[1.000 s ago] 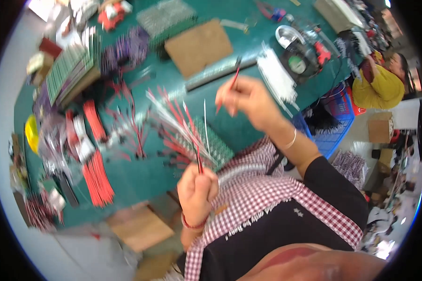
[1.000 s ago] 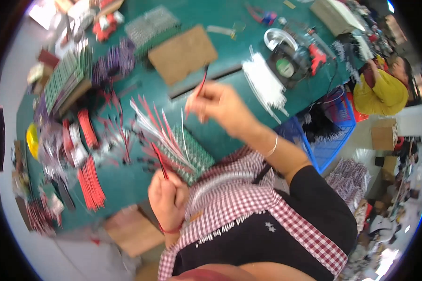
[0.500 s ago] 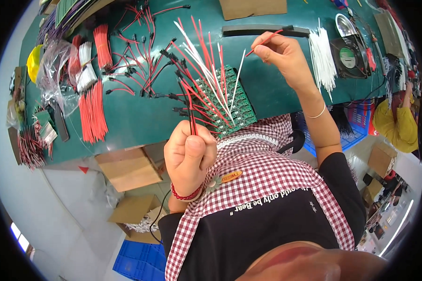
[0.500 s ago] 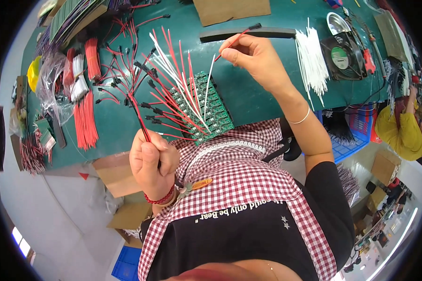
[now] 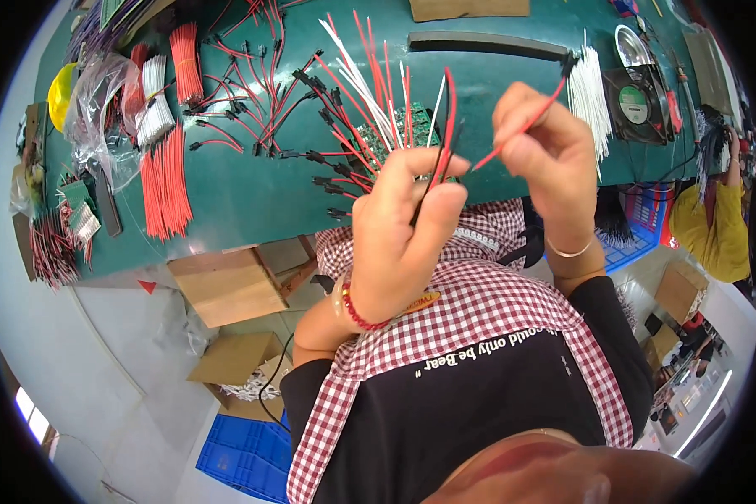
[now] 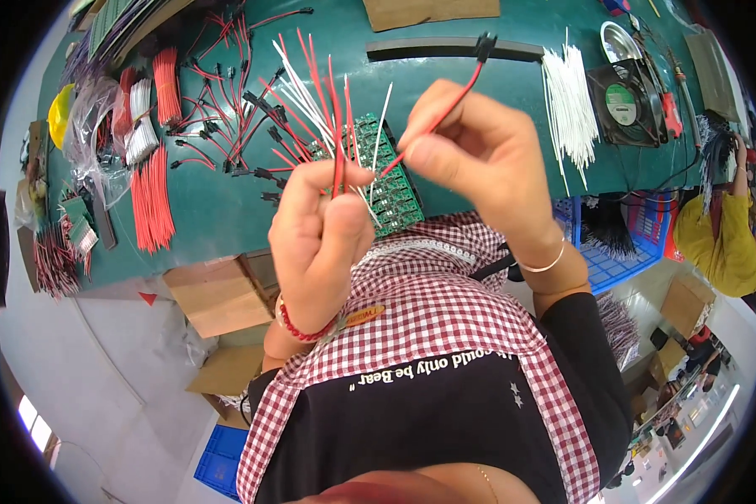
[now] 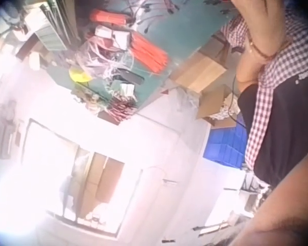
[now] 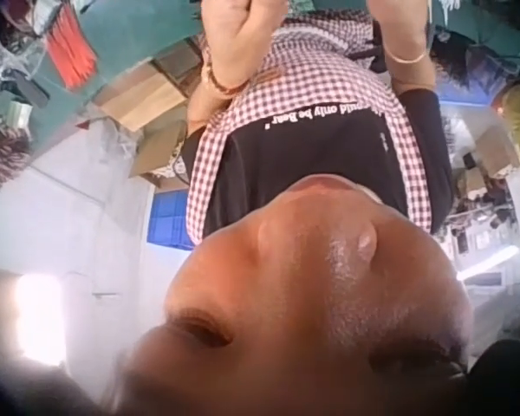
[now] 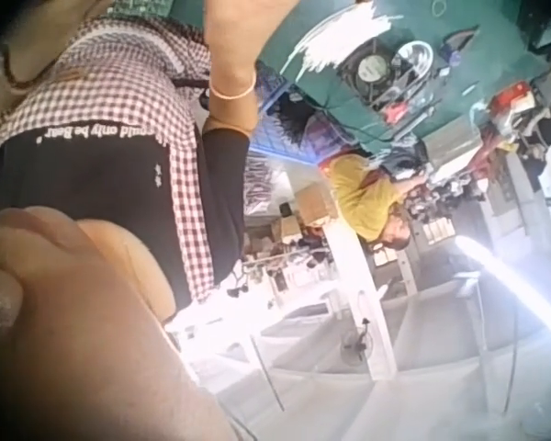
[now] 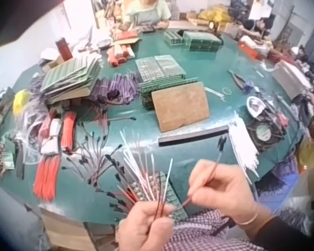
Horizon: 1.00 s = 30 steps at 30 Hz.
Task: The person inserts red and white wires into circuit boards by hand, then attaches black wire connectors onto the ends of the wires.
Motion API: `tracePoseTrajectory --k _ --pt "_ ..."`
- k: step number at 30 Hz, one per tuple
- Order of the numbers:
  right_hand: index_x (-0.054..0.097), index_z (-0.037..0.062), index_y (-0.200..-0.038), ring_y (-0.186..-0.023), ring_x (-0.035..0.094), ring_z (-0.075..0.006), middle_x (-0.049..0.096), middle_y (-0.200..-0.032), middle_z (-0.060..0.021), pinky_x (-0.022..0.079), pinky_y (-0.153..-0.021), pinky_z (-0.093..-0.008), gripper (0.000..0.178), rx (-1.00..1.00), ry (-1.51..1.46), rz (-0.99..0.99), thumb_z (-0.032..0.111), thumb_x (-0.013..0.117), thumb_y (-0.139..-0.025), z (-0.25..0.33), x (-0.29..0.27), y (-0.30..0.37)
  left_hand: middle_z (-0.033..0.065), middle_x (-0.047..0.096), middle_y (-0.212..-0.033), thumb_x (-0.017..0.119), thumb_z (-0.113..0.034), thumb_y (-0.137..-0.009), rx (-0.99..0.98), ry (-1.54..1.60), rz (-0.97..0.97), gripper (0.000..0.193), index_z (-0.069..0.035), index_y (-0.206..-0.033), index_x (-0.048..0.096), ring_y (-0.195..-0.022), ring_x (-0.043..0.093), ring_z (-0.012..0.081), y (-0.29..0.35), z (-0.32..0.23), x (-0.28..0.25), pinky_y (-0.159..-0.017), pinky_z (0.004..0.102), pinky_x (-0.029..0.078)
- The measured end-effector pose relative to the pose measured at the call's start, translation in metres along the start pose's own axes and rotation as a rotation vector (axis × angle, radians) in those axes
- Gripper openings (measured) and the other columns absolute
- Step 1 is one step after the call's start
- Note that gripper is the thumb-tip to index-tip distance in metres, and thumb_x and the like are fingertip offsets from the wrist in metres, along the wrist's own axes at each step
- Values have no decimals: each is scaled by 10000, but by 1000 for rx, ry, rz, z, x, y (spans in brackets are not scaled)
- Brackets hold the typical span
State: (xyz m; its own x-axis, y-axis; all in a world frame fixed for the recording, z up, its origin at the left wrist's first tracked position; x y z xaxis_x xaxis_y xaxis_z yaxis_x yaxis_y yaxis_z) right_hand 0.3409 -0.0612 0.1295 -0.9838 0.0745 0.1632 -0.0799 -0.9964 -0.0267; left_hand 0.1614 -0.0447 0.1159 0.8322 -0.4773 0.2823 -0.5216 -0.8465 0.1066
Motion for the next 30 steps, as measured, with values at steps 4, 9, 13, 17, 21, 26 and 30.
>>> tracePoseTrajectory --k 4,9,13,17,21,26,30 --pt "627 -25 -953 -801 564 -102 583 -904 -64 463 -674 -227 118 -20 -35 -14 -40 657 -840 0 8 16 -21 532 -621 570 -131 -961 -43 -81 -20 140 6 -972 547 -541 425 14 -9 4 6 -485 194 336" --pt "638 -30 -930 -851 621 -136 623 -897 -103 510 -674 -244 112 32 -119 52 -59 659 -823 1 3 24 -53 423 -603 497 -191 -1004 -382 441 150 189 -17 -931 514 -474 314 15 -7 12 5 -429 202 225" --pt "639 -25 -874 -822 624 -162 631 -849 -110 507 -685 -252 114 -150 237 123 -58 686 -776 6 -1 25 -53 416 -612 467 -209 -1015 -453 547 232 218 0 -988 524 -471 319 23 3 10 5 -432 200 235" --pt "654 -7 -849 -747 556 -154 637 -869 -64 464 -705 -264 73 -53 356 -198 49 681 -811 -31 -27 1 -30 427 -616 456 -203 -1015 -27 404 -120 240 25 -1069 507 -457 342 37 26 7 -24 -414 209 251" --pt "682 -20 -822 -802 501 -133 660 -907 -32 435 -757 -279 128 42 377 -110 107 671 -821 -93 -43 -36 -18 376 -537 428 -252 -1025 73 345 -240 249 -18 -952 477 -403 263 43 25 -4 -43 -397 223 213" --pt "721 10 -884 -856 494 -162 673 -861 -41 427 -782 -304 121 27 374 34 89 677 -804 -110 -9 -59 -29 333 -497 431 -272 -1023 29 287 -205 266 -25 -935 474 -407 249 41 28 3 -43 -395 227 197" --pt "734 48 -902 -851 517 -172 649 -836 -62 436 -776 -290 127 47 416 78 60 685 -785 -114 -1 -67 -31 324 -488 436 -282 -1021 19 310 -185 274 -25 -937 476 -401 251 41 27 6 -47 -397 224 199"
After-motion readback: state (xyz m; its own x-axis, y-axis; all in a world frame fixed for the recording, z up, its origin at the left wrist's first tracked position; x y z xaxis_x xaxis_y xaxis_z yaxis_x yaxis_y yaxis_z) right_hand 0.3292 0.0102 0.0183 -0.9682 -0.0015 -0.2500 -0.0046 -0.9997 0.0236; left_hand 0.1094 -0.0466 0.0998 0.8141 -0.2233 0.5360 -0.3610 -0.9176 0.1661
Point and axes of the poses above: each hand's wrist, its own y-axis away from the middle knuckle, its own x-axis out of the palm, z = x × y, the point moved 2 cm from there along -y, towards the middle knuckle
